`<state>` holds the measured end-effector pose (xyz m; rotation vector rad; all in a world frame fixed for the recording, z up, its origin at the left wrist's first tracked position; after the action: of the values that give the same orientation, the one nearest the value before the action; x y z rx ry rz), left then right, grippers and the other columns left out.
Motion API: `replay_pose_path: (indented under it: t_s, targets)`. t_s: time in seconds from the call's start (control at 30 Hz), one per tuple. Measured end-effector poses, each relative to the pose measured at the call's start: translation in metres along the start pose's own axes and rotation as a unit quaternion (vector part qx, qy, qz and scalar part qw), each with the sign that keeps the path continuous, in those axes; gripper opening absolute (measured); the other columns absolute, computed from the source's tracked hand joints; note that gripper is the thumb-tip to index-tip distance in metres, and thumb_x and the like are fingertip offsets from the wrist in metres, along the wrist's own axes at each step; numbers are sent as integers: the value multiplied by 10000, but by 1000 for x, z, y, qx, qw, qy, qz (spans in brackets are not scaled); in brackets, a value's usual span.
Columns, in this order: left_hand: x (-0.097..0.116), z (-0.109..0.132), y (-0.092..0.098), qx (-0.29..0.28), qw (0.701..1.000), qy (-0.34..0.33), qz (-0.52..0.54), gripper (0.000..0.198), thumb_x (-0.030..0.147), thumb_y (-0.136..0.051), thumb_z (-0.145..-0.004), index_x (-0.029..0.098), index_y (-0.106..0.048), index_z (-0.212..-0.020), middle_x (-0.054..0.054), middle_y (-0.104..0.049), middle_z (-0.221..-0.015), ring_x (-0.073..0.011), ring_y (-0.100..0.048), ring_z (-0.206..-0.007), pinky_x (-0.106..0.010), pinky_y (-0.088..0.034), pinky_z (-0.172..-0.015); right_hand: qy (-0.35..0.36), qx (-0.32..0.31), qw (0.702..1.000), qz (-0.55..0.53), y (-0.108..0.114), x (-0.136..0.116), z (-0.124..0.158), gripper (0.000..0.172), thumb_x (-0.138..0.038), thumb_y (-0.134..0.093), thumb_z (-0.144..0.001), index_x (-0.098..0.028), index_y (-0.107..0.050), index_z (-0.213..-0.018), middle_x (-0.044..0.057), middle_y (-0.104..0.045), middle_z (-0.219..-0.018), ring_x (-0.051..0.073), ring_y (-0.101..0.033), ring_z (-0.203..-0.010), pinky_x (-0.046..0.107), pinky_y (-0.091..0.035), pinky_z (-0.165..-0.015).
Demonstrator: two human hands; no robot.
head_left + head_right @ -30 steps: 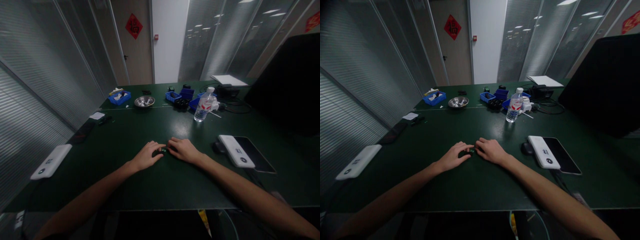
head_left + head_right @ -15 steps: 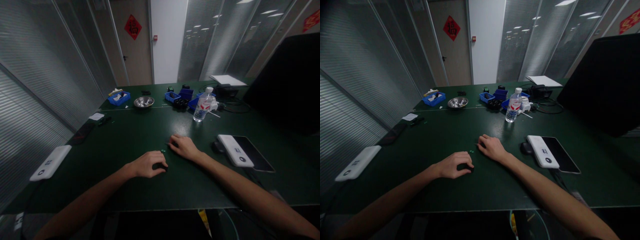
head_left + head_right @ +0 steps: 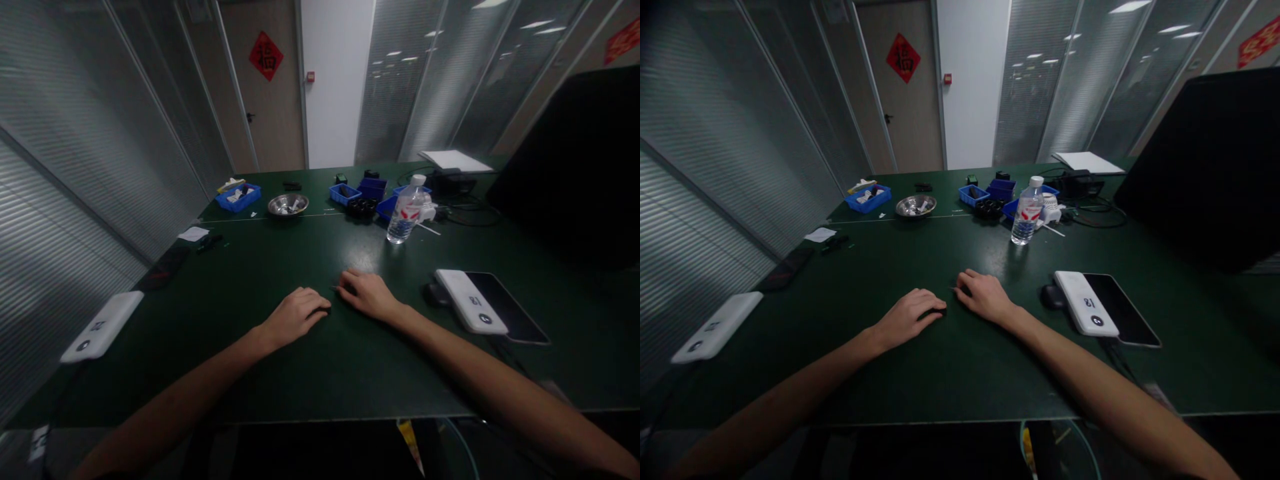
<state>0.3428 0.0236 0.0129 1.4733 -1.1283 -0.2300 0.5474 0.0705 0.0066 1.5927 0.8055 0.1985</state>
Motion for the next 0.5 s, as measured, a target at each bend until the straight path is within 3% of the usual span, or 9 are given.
replay_pose_path:
  t_s: [0.13, 0.23, 0.37, 0.5]
  targets:
    - [-2, 2, 5, 4, 1000, 11, 17, 251, 227, -553, -1003, 230, -670, -1226, -57, -707, -1185, -211, -636, -1122, -405, -495, -993, -2, -4, 1000, -6, 1, 1, 0, 158, -356, -570, -1008, -205, -618, -1021, 38, -631, -992, 154, -593, -752, 267, -370, -641]
    - [-23, 9, 18, 9, 997, 54, 53, 300, 242, -592, -981, 246, -658, -1274, -52, -694, -1207, -200, -650, -1089, -361, -535, -934, 0, -11, 1000, -16, 2, 0, 0, 152, -350, -572, -1008, -206, -619, -1025, 44, -632, -1008, 155, -595, -753, 264, -381, -638]
    - [-85, 35, 55, 31, 986, 158, 37, 329, 297, -626, -954, 222, -680, -1270, -75, -699, -1196, -206, -668, -972, -333, -554, -816, 4, -13, 1000, -24, 4, 0, 1, 158, -351, -565, -1013, -205, -619, -1043, 48, -632, -1024, 150, -589, -740, 263, -390, -633]
    - [-163, 90, 111, 104, 951, 284, -71, 275, 292, -667, -931, 209, -723, -1188, -51, -715, -1174, -213, -662, -992, -319, -518, -848, 6, -12, 1000, -27, 3, -1, 1, 159, -350, -569, -1010, -205, -621, -1050, 48, -633, -1025, 148, -587, -734, 266, -399, -636]
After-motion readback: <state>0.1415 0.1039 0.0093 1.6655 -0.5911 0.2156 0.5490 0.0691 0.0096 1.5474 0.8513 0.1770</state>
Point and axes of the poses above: each hand's wrist, its own z-axis away from the middle knuckle, its own y-axis out of the back of the hand, x = y × z, the point moved 4 cm from there along -z, towards the middle knuckle
